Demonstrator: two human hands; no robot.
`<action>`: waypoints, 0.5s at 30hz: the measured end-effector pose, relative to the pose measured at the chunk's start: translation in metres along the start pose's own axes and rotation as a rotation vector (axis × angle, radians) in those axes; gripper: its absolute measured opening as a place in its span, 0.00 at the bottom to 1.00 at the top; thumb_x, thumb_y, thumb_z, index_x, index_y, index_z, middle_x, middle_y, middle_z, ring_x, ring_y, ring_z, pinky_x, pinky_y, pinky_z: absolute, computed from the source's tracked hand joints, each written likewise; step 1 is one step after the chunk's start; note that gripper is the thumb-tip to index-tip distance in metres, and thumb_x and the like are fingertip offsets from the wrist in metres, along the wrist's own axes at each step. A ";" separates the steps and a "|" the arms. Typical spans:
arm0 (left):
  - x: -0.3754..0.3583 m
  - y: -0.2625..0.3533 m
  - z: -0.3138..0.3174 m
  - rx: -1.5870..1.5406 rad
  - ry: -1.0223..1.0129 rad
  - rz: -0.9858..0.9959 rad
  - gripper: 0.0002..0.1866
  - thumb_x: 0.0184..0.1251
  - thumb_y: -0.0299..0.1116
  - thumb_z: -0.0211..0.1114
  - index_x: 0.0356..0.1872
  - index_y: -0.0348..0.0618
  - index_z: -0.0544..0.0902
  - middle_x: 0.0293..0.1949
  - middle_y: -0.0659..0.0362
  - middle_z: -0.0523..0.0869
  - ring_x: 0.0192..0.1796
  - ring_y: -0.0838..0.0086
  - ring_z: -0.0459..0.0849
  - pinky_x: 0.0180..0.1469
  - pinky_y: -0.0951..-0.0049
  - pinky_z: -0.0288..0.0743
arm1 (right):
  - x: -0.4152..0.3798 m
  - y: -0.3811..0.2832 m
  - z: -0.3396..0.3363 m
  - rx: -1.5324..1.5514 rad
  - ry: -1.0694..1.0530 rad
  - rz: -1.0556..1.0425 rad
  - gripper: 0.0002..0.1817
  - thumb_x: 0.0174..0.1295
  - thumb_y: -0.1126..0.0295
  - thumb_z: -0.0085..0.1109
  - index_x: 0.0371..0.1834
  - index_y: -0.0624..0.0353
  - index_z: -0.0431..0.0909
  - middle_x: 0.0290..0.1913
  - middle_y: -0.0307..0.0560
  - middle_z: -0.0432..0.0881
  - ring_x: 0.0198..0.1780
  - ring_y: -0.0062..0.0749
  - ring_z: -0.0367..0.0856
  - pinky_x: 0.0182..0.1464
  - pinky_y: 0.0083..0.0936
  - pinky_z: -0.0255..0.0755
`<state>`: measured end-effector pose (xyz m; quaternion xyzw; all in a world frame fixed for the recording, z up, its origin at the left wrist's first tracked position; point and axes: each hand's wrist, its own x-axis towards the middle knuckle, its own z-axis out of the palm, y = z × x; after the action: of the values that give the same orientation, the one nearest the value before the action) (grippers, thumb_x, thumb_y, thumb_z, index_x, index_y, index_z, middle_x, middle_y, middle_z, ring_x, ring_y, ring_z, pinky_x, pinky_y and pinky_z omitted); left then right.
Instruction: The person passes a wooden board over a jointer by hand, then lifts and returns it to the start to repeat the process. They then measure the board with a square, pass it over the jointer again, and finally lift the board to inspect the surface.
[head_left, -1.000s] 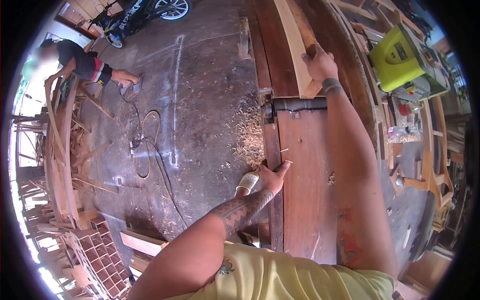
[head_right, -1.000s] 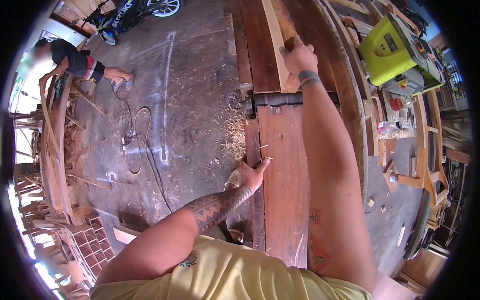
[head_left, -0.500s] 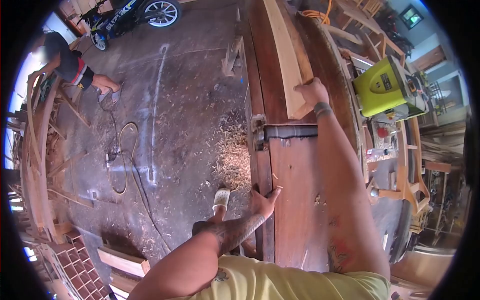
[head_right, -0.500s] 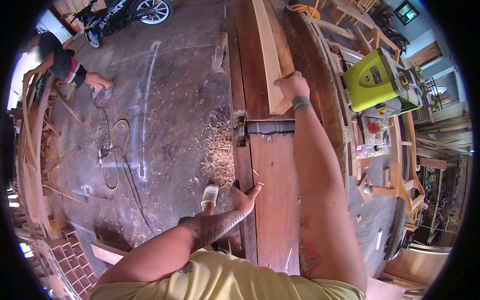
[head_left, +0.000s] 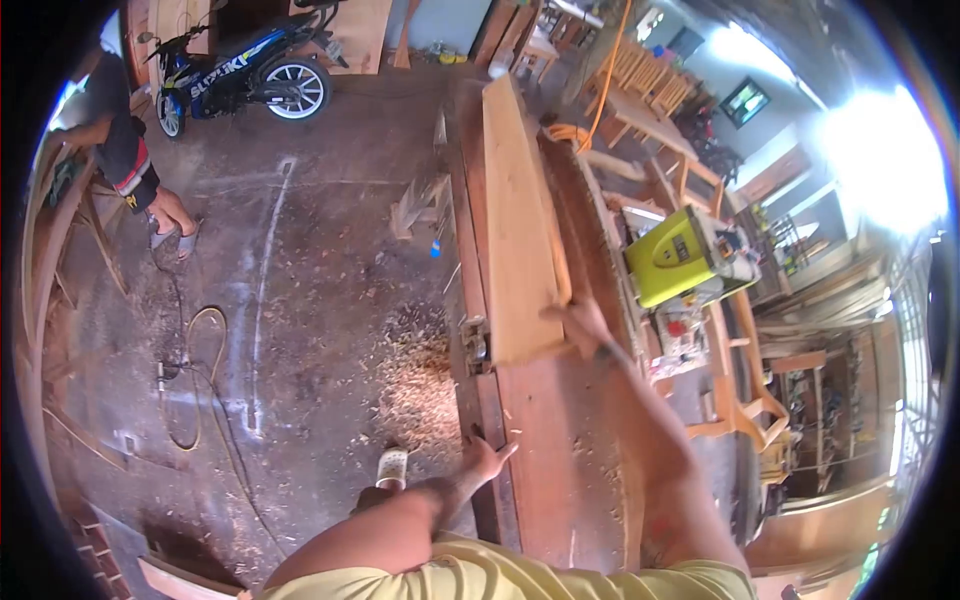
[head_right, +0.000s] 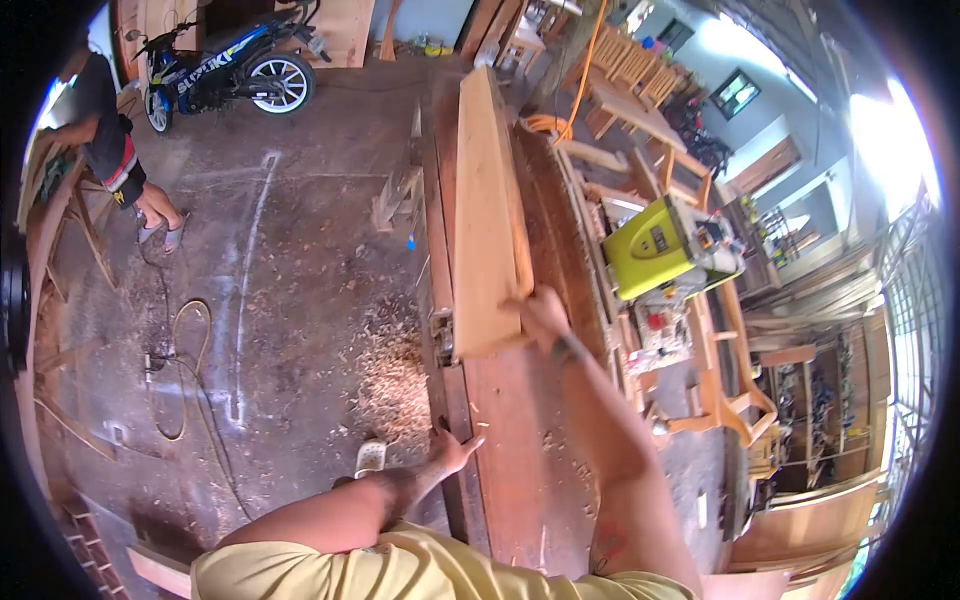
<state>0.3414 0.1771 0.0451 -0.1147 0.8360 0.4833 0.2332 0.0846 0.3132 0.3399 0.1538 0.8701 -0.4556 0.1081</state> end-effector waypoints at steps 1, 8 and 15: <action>0.008 -0.009 -0.011 0.091 -0.097 0.054 0.75 0.60 0.81 0.75 0.85 0.18 0.57 0.78 0.19 0.71 0.79 0.29 0.76 0.79 0.42 0.75 | -0.028 0.002 0.000 0.160 -0.039 -0.004 0.22 0.61 0.64 0.80 0.52 0.70 0.90 0.48 0.54 0.95 0.48 0.37 0.95 0.52 0.38 0.88; -0.043 0.015 -0.187 -0.460 -0.775 -0.099 0.45 0.86 0.78 0.43 0.46 0.41 0.89 0.42 0.54 0.94 0.47 0.71 0.94 0.51 0.63 0.89 | -0.201 0.095 -0.001 0.777 -0.096 -0.095 0.20 0.64 0.77 0.73 0.60 0.58 0.84 0.54 0.47 0.91 0.59 0.38 0.92 0.62 0.39 0.85; -0.143 0.070 -0.211 -0.783 -0.716 0.404 0.42 0.93 0.69 0.37 0.73 0.39 0.79 0.52 0.51 0.93 0.48 0.57 0.93 0.58 0.53 0.88 | -0.337 0.021 -0.024 1.142 -0.017 0.191 0.34 0.69 0.54 0.70 0.75 0.59 0.81 0.57 0.48 0.90 0.57 0.39 0.90 0.64 0.43 0.86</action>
<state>0.3775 0.0259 0.2593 0.1405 0.4683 0.8011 0.3451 0.4041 0.2874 0.4479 0.2618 0.4678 -0.8424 0.0555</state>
